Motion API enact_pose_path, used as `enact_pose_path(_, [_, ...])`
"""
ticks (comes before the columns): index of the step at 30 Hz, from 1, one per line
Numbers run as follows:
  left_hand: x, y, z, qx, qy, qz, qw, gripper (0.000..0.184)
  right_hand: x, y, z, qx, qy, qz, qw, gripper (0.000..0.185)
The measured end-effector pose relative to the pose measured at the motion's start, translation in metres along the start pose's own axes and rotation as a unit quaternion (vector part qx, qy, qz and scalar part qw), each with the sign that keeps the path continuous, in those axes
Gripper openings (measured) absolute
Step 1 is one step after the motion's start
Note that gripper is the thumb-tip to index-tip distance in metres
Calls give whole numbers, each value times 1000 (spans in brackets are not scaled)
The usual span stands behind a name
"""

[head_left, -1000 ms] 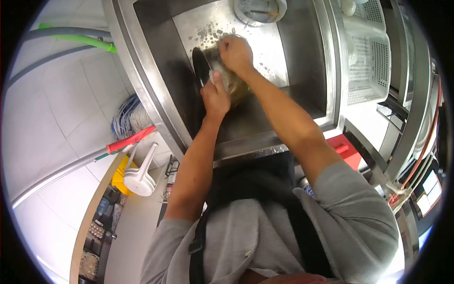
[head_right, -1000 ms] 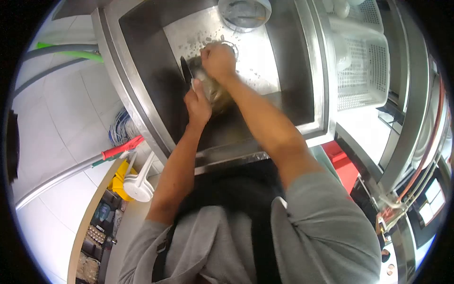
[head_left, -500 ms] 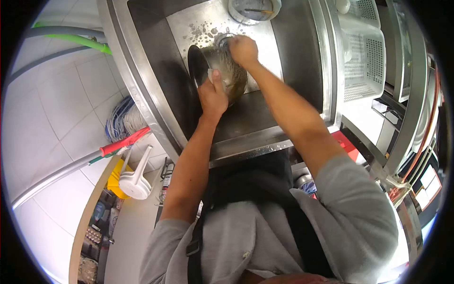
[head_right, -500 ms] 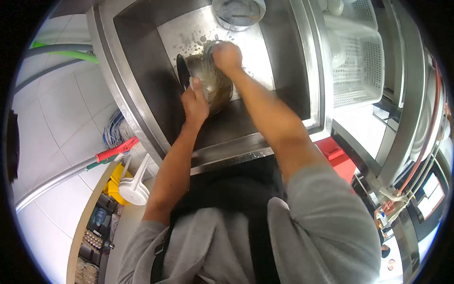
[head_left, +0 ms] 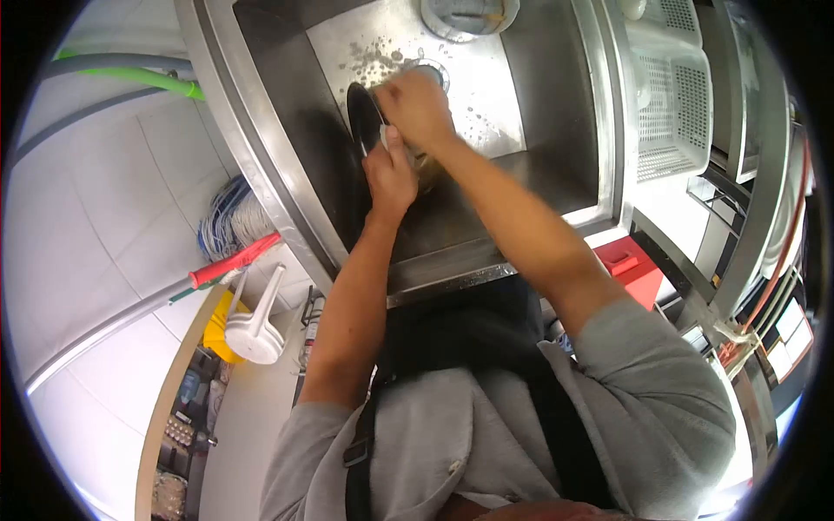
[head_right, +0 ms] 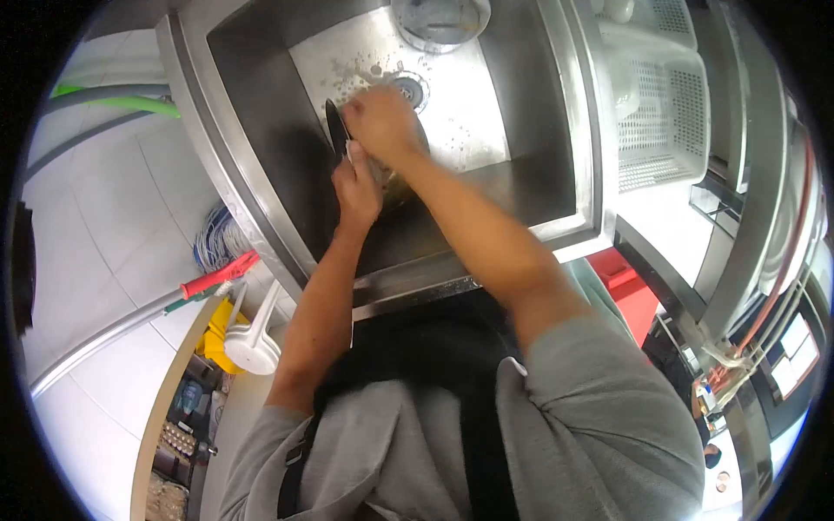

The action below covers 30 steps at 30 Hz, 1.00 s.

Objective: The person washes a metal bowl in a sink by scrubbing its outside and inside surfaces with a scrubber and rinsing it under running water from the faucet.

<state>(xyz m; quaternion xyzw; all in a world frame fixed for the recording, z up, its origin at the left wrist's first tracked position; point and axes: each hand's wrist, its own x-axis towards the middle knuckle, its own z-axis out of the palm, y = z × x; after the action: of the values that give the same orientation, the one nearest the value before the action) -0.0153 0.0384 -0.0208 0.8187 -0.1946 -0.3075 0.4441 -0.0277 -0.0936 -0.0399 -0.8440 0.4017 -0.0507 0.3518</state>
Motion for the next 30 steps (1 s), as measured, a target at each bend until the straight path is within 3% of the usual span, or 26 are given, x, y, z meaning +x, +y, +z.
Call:
enact_pose_path(3, [0, -12, 8, -3, 18, 15, 1000, 63, -27, 59, 1, 144, 62, 80, 984, 37])
enact_pose_path(4, [-3, -13, 8, 5, 16, 1, 1000, 63, 0, 74, -1, 55, -14, 114, 992, 33])
enact_pose_path(6, [3, -10, 9, 21, 19, -18, 999, 65, 60, 99, 37, -88, -44, -38, 994, 31])
enact_pose_path(8, [5, 4, 6, 1, 11, -16, 1000, 65, 54, 41, 27, 23, 7, 15, 1000, 31])
enact_pose_path(9, [1, 9, 2, -9, 4, -17, 1000, 66, 38, 30, 20, 11, 11, 24, 1000, 30])
enact_pose_path(12, [1, 3, 3, -4, 16, -19, 1000, 59, -40, 36, -8, 137, 70, -32, 988, 26])
enact_pose_path(13, [3, 1, 3, -5, 4, -32, 999, 58, -31, 60, 0, 141, 50, 27, 988, 27])
enact_pose_path(14, [-2, -4, 1, -1, -14, -51, 999, 57, -17, 87, 12, 146, 25, 93, 985, 27])
enact_pose_path(15, [-3, -7, 3, 0, -31, -65, 997, 56, 17, 102, 5, 66, -98, 151, 981, 24])
enact_pose_path(16, [-2, -3, 4, -9, -24, -45, 999, 56, 53, 138, 40, -151, -253, -1, 955, 25])
enact_pose_path(17, [-2, 4, 4, -17, -14, -21, 1000, 55, 89, 173, 74, -316, -329, -202, 867, 27])
enact_pose_path(20, [-5, -12, 4, -11, -33, -41, 999, 54, 133, 164, 137, -81, -424, -76, 899, 30])
enact_pose_path(22, [-2, -14, 2, 4, -53, -67, 996, 55, 143, 133, 138, -132, -451, -53, 881, 33])
enact_pose_path(23, [-10, -12, 0, -1, -52, -75, 996, 57, 138, 127, 136, -120, -389, -252, 878, 33])
enact_pose_path(25, [-2, -1, 3, -24, -36, -65, 997, 59, 125, 76, 78, 44, -356, -69, 931, 30])
enact_pose_path(26, [0, 5, 2, -28, -36, -75, 996, 61, 101, 40, 36, 62, -324, -69, 942, 26])
enact_pose_path(28, [11, 16, -1, -35, -30, -92, 995, 64, 38, 19, 8, -12, -92, -107, 990, 24])
enact_pose_path(30, [41, 20, -3, -8, -74, -106, 992, 67, 7, 39, -2, 65, -29, -91, 993, 26])
